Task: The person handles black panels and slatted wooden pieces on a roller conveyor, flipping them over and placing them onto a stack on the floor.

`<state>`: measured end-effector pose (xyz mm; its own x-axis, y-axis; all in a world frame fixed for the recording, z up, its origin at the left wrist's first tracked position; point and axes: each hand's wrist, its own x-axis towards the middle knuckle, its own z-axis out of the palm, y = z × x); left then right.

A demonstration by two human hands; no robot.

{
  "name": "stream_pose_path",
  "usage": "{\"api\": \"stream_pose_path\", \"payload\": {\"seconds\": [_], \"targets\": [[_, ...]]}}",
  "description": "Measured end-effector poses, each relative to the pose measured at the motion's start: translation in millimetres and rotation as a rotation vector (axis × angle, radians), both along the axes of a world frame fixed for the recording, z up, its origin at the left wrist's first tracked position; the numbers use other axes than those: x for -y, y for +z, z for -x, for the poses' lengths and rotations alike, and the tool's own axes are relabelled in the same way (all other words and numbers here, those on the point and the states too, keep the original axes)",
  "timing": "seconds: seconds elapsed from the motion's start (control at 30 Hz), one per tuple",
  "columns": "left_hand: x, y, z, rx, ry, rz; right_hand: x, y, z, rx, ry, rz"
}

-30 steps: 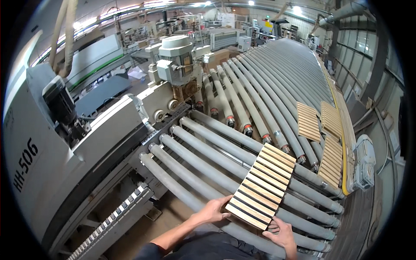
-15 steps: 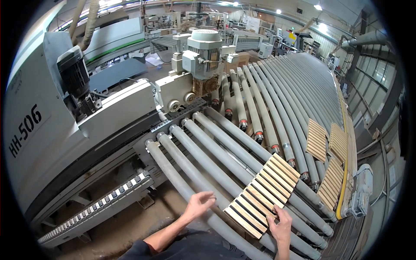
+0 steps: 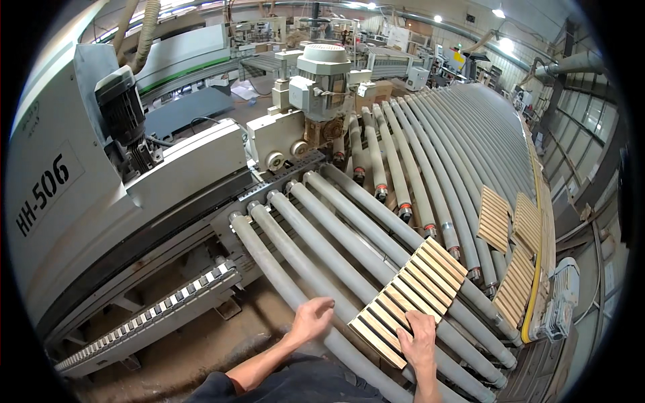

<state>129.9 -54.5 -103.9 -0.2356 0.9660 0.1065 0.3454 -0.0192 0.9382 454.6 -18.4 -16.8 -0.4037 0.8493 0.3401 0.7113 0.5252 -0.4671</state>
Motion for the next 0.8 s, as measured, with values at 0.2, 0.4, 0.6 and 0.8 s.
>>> {"api": "stream_pose_path", "payload": {"seconds": [0.2,0.4,0.6,0.8], "targets": [[3.4,0.6,0.2,-0.102,0.043,-0.064,4.7,-12.2,4.4,-0.019,-0.022,-0.034],[5.1,-6.8,-1.5,-0.121,0.054,-0.157,9.7,-28.5,3.4,-0.043,-0.044,-0.030],[6.9,-13.3,-2.2,-0.145,0.082,-0.168,8.7,-30.9,4.9,-0.038,-0.031,-0.059],[1.4,-8.1,-7.3,-0.173,0.072,-0.165,4.1,-27.1,4.4,-0.050,-0.057,-0.083]]}}
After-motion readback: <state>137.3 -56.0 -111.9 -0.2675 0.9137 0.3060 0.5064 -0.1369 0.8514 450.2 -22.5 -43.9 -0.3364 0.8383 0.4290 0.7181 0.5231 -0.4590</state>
